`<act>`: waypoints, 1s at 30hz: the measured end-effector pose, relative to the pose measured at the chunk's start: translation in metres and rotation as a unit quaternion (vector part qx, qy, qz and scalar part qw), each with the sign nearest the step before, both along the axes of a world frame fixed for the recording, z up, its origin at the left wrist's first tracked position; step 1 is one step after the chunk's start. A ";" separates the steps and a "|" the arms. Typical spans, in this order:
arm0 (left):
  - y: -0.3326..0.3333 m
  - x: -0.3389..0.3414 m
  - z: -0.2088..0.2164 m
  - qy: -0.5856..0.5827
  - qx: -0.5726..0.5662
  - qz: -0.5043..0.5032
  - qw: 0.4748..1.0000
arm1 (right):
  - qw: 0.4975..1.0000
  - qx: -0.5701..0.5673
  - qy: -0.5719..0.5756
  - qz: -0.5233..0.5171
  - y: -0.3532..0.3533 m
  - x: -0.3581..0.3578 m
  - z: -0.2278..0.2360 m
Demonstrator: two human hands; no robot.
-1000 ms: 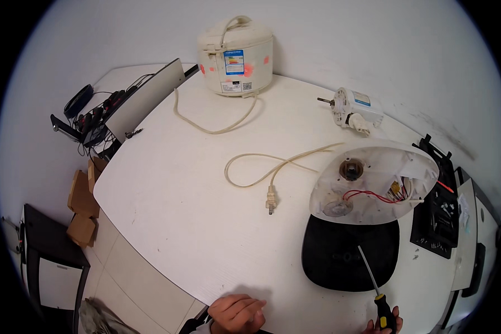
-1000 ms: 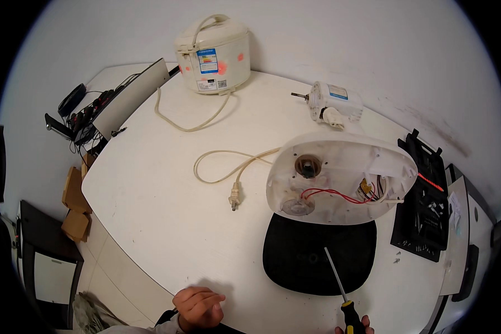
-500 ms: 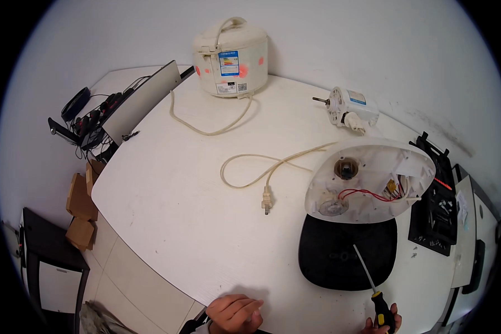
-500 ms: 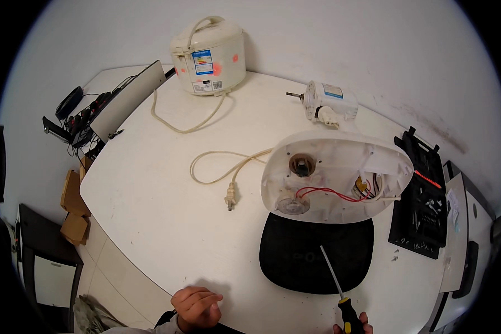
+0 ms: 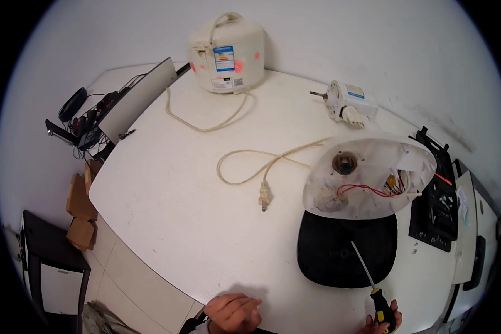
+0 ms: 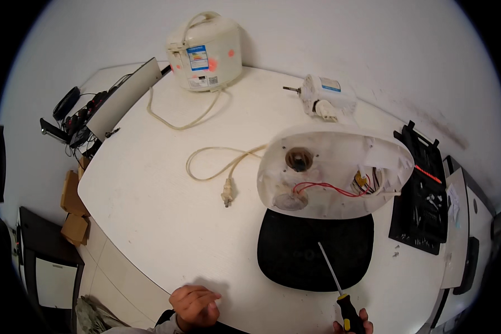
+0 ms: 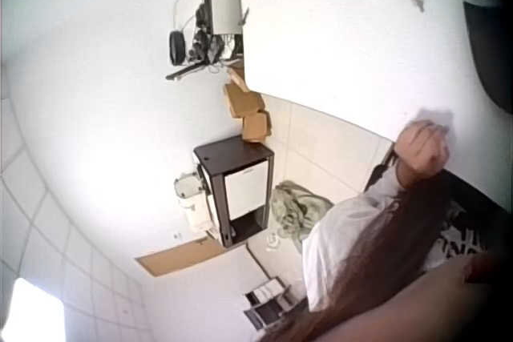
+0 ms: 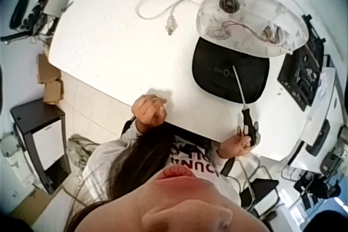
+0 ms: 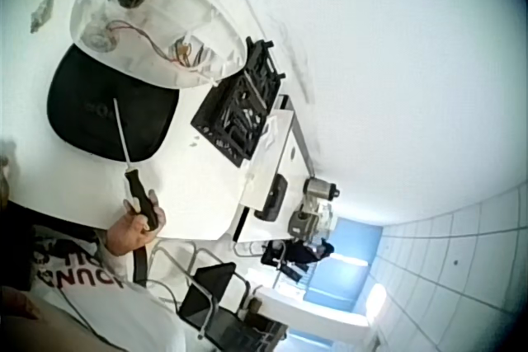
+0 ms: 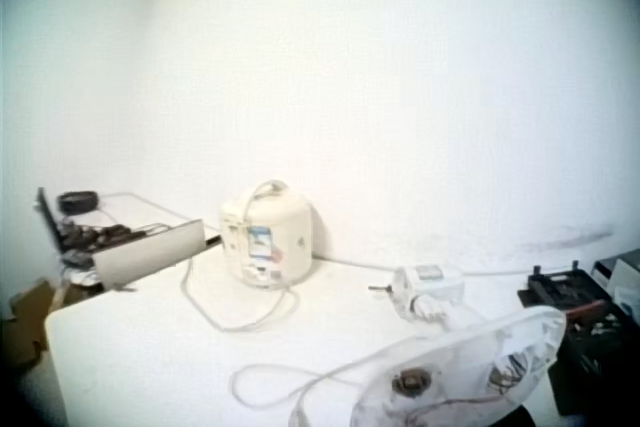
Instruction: The person uses a screwdriver to remove screws from the base of a small white appliance, then lifts the cover to expose the internal components. The person continues to unscrew and manipulate internal parts while the appliance remains open on the table.
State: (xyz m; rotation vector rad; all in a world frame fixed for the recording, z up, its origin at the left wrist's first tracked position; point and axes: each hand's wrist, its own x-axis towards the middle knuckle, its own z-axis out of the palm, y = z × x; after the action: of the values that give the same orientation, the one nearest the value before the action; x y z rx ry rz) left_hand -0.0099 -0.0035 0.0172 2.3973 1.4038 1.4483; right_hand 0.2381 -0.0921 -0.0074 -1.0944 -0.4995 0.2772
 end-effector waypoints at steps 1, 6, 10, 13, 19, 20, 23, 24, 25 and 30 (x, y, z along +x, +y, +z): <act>0.001 0.001 -0.009 0.012 -0.008 0.010 1.000 | 1.000 0.001 -0.002 0.006 0.000 0.000 -0.002; -0.009 0.000 -0.016 0.027 -0.040 0.042 0.998 | 0.999 -0.022 -0.025 0.040 0.000 0.001 -0.002; -0.010 0.003 -0.015 0.028 -0.046 0.049 0.997 | 0.988 -0.122 -0.084 -0.048 0.014 -0.011 0.017; -0.011 0.001 -0.017 0.039 -0.055 0.041 0.997 | 0.988 -0.124 -0.081 -0.050 0.016 -0.012 0.019; -0.010 -0.002 -0.018 0.031 -0.060 0.026 0.997 | 0.988 -0.120 -0.085 -0.038 0.015 -0.013 0.017; -0.010 -0.003 -0.019 0.031 -0.060 0.025 0.997 | 0.989 -0.118 -0.084 -0.037 0.014 -0.013 0.016; -0.010 -0.002 -0.018 0.034 -0.059 0.025 0.997 | 0.990 -0.109 -0.082 -0.042 0.012 -0.011 0.013; -0.010 -0.001 -0.018 0.036 -0.060 0.028 0.997 | 0.990 -0.107 -0.082 -0.042 0.012 -0.011 0.013; -0.011 -0.001 -0.018 0.033 -0.062 0.030 0.997 | 0.990 -0.109 -0.082 -0.041 0.012 -0.011 0.013; -0.011 -0.001 -0.017 0.032 -0.071 0.031 0.996 | 0.990 -0.107 -0.081 -0.033 0.012 -0.010 0.014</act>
State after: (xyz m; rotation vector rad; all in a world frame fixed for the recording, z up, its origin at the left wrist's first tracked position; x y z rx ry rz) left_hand -0.0108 -0.0149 -0.0002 2.3525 1.5507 1.2467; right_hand 0.2276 -0.0799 0.0063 -1.3464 -0.5859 0.1868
